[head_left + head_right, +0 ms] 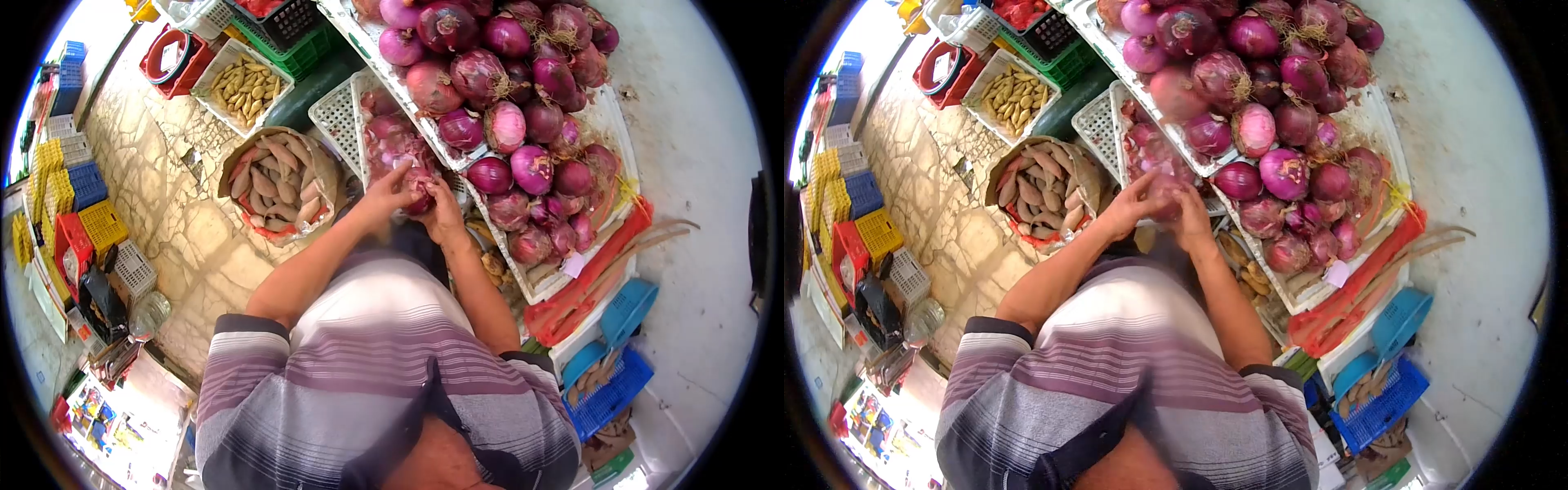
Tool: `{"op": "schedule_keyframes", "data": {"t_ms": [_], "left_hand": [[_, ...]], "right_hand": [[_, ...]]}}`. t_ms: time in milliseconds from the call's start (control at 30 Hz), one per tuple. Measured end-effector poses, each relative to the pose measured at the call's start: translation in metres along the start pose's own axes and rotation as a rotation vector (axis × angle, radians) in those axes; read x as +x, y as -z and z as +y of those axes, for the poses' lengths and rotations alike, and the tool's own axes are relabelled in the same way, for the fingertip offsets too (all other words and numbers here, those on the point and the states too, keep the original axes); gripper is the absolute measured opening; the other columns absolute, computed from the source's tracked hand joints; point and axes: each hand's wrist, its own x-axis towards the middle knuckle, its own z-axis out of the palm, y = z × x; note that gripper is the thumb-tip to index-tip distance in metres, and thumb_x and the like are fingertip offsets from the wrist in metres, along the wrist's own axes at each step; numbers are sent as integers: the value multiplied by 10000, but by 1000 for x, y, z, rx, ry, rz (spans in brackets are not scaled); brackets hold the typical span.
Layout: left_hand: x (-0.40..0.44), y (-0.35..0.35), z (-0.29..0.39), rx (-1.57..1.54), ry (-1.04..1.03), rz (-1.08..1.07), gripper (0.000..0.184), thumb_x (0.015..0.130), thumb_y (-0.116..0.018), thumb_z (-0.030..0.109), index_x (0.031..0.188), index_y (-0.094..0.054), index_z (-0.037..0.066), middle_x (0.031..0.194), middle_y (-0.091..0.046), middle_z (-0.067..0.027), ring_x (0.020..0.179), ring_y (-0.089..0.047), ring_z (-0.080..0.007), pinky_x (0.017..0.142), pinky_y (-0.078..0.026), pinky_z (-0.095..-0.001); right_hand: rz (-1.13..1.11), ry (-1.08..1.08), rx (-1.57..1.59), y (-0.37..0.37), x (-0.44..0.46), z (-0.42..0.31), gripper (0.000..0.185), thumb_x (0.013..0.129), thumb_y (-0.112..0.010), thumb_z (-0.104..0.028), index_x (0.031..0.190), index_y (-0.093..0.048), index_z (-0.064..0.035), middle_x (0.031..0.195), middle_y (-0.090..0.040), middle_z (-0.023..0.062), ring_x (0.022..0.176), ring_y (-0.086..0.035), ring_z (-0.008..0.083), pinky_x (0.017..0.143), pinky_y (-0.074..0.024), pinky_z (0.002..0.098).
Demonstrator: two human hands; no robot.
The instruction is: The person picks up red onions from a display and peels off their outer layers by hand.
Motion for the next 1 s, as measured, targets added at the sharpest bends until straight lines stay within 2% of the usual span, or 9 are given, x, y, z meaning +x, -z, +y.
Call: {"op": "schedule_keyframes", "data": {"t_ms": [100, 200, 300, 400, 500, 700, 800, 867, 1000], "left_hand": [[-5, -2, 11, -73, 22, -72, 798, 921, -719, 72, 1594, -290, 66, 1358, -593, -90, 1191, -586, -161, 1018, -478, -334], [-2, -4, 8, 109, -88, 38, 762, 933, -706, 78, 1585, -312, 64, 1332, -611, -82, 1145, -607, -152, 988, -492, -305], [-4, -6, 16, -89, 17, 22, 713, 953, -688, 105, 1572, -337, 59, 1342, -606, -82, 1125, -604, -133, 962, -500, -286], [-4, 0, 10, 14, -1, 32, 636, 991, -648, 156, 1554, -370, 50, 1336, -606, -79, 1099, -605, -121, 932, -511, -278], [-2, 0, 4, 69, -44, 84, 582, 1023, -609, 205, 1534, -396, 26, 1328, -608, -77, 1082, -606, -122, 917, -517, -279], [-6, -1, 4, 155, -11, 108, 540, 1038, -590, 218, 1501, -435, -11, 1324, -606, -84, 1099, -600, -132, 931, -514, -278], [-8, -2, 8, 300, -7, 83, 540, 1028, -601, 199, 1502, -442, -4, 1346, -599, -83, 1109, -600, -145, 949, -509, -291], [-13, -8, 25, 384, 14, 50, 545, 1018, -611, 182, 1504, -445, 2, 1360, -593, -84, 1140, -590, -155, 980, -494, -299], [-16, -10, 19, 475, -83, 54, 574, 998, -628, 152, 1519, -430, 15, 1405, -568, -92, 1226, -548, -167, 1050, -449, -311]], "right_hand": [[24, -37, 215, 4, 3, 3, 389, 967, -547, -239, 1339, -541, -127, 1195, -654, 96, 1113, -642, 259, 893, -576, 503], [29, 15, 257, 6, 11, 6, 401, 959, -550, -214, 1347, -533, -117, 1206, -646, 95, 1121, -640, 265, 927, -565, 494], [22, 47, 251, 5, 10, 6, 438, 950, -561, -200, 1374, -516, -100, 1238, -629, 97, 1145, -630, 268, 958, -552, 495], [-55, 44, 182, -9, -3, -6, 483, 940, -577, -205, 1404, -496, -100, 1277, -609, 94, 1167, -617, 268, 975, -545, 484], [-96, 42, 160, -15, -9, -14, 411, 956, -559, -137, 1357, -505, -67, 1195, -620, 72, 1098, -621, 208, 930, -553, 380], [-10, -118, -23, -25, -21, -36, 412, 961, -566, -183, 1350, -507, -60, 1129, -623, 54, 1022, -631, 200, 812, -599, 395], [19, -99, -59, -5, -10, -20, 386, 983, -552, -225, 1333, -520, -66, 1099, -635, 57, 971, -650, 196, 761, -603, 386], [-26, -14, 48, 16, 6, 4, 342, 998, -537, -250, 1290, -551, -72, 1079, -640, 53, 942, -655, 182, 757, -597, 364], [87, 100, 87, -15, -5, -2, 283, 1019, -520, -288, 1193, -613, -85, 1031, -646, 38, 889, -658, 155, 749, -582, 325]]}}
